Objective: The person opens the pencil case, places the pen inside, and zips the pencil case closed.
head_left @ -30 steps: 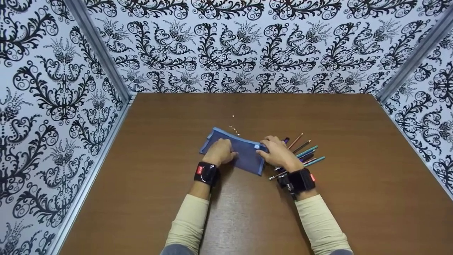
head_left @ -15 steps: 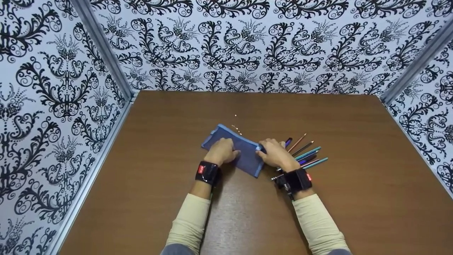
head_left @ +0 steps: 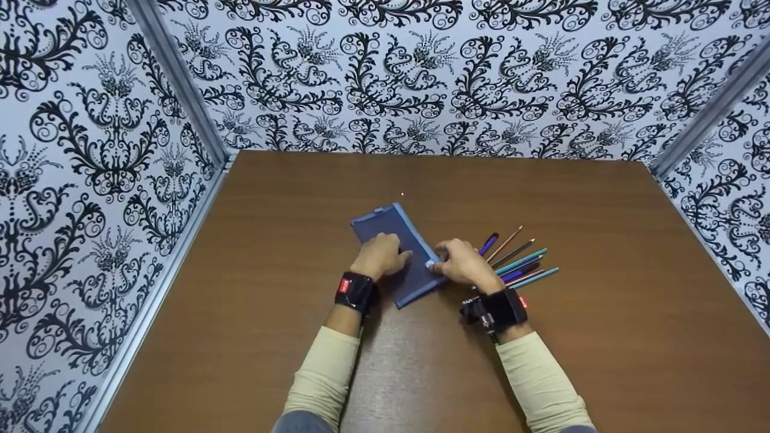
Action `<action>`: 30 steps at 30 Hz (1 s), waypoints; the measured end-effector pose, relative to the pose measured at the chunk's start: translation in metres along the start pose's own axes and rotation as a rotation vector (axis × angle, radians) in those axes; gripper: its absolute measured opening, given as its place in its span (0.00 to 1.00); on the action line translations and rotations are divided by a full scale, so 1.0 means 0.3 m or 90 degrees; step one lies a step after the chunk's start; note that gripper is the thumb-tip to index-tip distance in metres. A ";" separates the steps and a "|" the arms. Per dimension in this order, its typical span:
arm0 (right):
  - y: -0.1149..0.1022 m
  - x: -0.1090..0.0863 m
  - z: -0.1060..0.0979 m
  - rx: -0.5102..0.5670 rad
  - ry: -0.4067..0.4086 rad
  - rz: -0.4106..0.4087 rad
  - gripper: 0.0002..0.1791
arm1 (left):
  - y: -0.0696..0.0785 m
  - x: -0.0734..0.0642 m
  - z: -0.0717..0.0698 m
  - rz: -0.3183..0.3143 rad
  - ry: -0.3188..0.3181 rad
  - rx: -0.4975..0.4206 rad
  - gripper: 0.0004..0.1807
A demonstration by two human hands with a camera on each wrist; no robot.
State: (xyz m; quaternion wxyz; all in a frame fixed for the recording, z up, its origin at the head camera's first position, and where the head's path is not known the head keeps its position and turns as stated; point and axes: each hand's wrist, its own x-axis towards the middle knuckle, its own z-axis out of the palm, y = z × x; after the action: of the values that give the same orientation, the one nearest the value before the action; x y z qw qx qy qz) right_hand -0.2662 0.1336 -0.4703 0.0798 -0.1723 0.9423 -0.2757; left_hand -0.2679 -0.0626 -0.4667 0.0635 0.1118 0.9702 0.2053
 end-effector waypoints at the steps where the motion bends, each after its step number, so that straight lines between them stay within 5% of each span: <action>1: -0.003 -0.001 0.000 0.020 -0.003 0.007 0.22 | 0.004 0.001 0.000 -0.006 0.008 -0.001 0.19; 9: -0.043 -0.016 0.013 0.129 -0.010 0.056 0.14 | 0.040 0.008 -0.002 -0.058 0.073 0.007 0.25; 30: -0.146 -0.041 0.074 0.096 0.108 -0.036 0.05 | 0.079 0.015 -0.012 -0.201 0.084 -0.047 0.49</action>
State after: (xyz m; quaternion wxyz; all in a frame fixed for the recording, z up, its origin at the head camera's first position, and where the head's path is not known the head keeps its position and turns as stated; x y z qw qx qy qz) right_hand -0.2370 0.0925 -0.4642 0.0049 -0.1688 0.9170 -0.3613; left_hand -0.2684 -0.0419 -0.4540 0.0350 -0.0578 0.9697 0.2349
